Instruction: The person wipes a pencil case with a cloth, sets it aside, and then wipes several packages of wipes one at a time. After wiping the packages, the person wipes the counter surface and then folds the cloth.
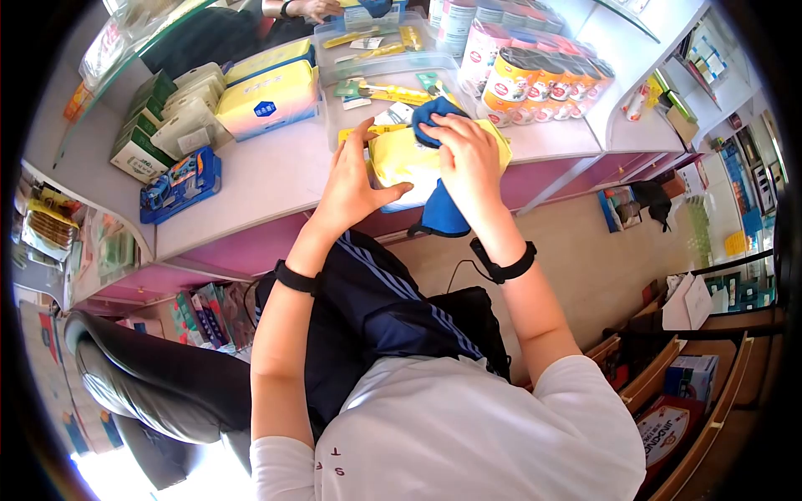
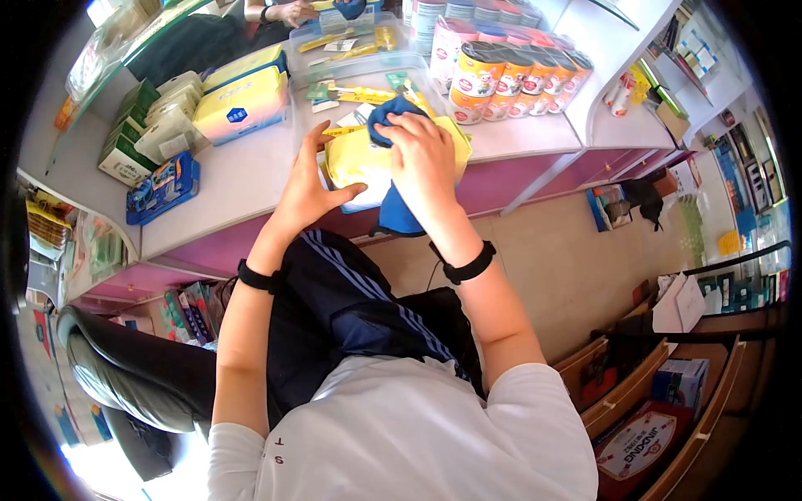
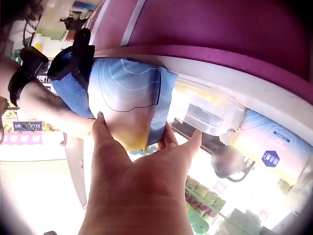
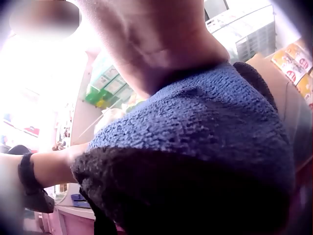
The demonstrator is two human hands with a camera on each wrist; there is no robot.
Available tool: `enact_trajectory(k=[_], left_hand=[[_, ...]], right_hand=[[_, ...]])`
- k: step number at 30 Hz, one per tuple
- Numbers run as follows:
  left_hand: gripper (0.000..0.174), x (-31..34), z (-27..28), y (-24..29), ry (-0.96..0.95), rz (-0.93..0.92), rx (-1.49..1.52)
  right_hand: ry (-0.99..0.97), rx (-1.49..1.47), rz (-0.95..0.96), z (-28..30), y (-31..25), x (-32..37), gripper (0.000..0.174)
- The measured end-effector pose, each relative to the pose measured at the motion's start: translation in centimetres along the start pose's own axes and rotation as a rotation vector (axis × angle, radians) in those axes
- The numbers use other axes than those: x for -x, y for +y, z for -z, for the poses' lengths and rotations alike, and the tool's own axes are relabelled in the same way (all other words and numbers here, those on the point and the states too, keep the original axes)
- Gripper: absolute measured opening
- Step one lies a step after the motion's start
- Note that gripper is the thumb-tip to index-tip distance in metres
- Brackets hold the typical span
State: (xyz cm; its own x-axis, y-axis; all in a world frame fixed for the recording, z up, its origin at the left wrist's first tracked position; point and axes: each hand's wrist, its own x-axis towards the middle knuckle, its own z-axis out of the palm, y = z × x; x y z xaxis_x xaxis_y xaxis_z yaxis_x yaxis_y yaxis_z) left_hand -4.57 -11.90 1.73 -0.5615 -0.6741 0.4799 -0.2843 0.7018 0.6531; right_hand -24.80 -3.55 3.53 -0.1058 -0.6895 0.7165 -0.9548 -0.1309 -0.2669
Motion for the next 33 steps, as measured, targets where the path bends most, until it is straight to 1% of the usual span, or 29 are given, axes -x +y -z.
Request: enact_trajectory(k=[2, 5, 9, 12, 13, 15, 17, 18, 21, 22, 24, 25, 27, 28, 30, 31, 32, 33], left_hand=[[0.112, 0.0, 0.0, 0.1, -0.007, 0.004, -0.01], [0.111, 0.0, 0.1, 0.4, -0.01, 0.003, -0.027], [0.11, 0.1, 0.2, 0.5, -0.016, -0.007, -0.03], [0.11, 0.3, 0.0, 0.4, -0.005, -0.041, -0.043], [0.11, 0.3, 0.1, 0.5, -0.002, -0.041, -0.045], [0.11, 0.4, 0.2, 0.7, -0.02, -0.021, -0.052], [0.109, 0.8, 0.2, 0.5, -0.013, -0.036, -0.051], [0.109, 0.8, 0.1, 0.3, -0.011, -0.05, -0.05], [0.11, 1.0, -0.1, 0.0, -0.008, -0.058, -0.056], [0.11, 1.0, -0.1, 0.0, -0.004, -0.052, -0.054], [0.11, 0.9, 0.0, 0.0, -0.014, -0.045, -0.068], [0.11, 0.9, -0.1, -0.1, -0.013, -0.044, -0.068], [0.108, 0.9, -0.2, -0.1, 0.006, -0.063, -0.055], [0.108, 0.9, -0.2, -0.1, 0.004, -0.063, -0.056], [0.109, 0.8, -0.1, 0.1, 0.018, -0.069, -0.008], [0.109, 0.9, -0.5, -0.8, 0.016, -0.069, -0.01], [0.109, 1.1, -1.3, -2.4, 0.008, -0.004, 0.034], [0.11, 1.0, -1.3, -2.9, 0.001, 0.062, 0.076]], right_hand=[[0.01, 0.063, -0.03, 0.7, 1.1, 0.3, 0.029], [-0.002, 0.079, -0.073, 1.7, 2.5, 0.8, 0.03], [0.008, 0.13, -0.071, 3.0, 4.0, 1.2, 0.031], [0.077, 0.088, -0.142, 3.9, 5.8, 1.8, 0.032], [0.116, 0.055, -0.2, 4.4, 5.8, 1.9, 0.032], [0.047, 0.028, -0.347, 5.1, 9.0, 2.9, 0.034], [0.105, 0.01, -0.414, 5.8, 11.6, 4.2, 0.036], [0.154, 0.011, -0.402, 6.4, 12.2, 4.8, 0.036], [0.187, -0.001, -0.443, 8.2, 12.8, 5.8, 0.039], [0.181, -0.001, -0.439, 8.6, 11.6, 5.3, 0.039], [0.189, -0.039, -0.265, 9.3, 8.5, 3.6, 0.044], [0.166, -0.048, -0.225, 9.3, 5.8, 2.5, 0.049], [0.135, -0.067, -0.085, 8.2, 1.3, 0.7, 0.049], [0.112, -0.056, -0.016, 7.0, -0.9, 0.0, 0.048], [-0.008, -0.224, 0.088, 3.3, -4.0, -0.3, 0.046], [-0.076, -0.269, 0.119, 1.3, -5.2, 0.0, 0.042], [-0.088, -0.251, 0.127, -1.4, -6.1, 0.8, 0.04], [-0.014, -0.132, 0.165, -2.7, -7.1, 0.8, 0.039]])
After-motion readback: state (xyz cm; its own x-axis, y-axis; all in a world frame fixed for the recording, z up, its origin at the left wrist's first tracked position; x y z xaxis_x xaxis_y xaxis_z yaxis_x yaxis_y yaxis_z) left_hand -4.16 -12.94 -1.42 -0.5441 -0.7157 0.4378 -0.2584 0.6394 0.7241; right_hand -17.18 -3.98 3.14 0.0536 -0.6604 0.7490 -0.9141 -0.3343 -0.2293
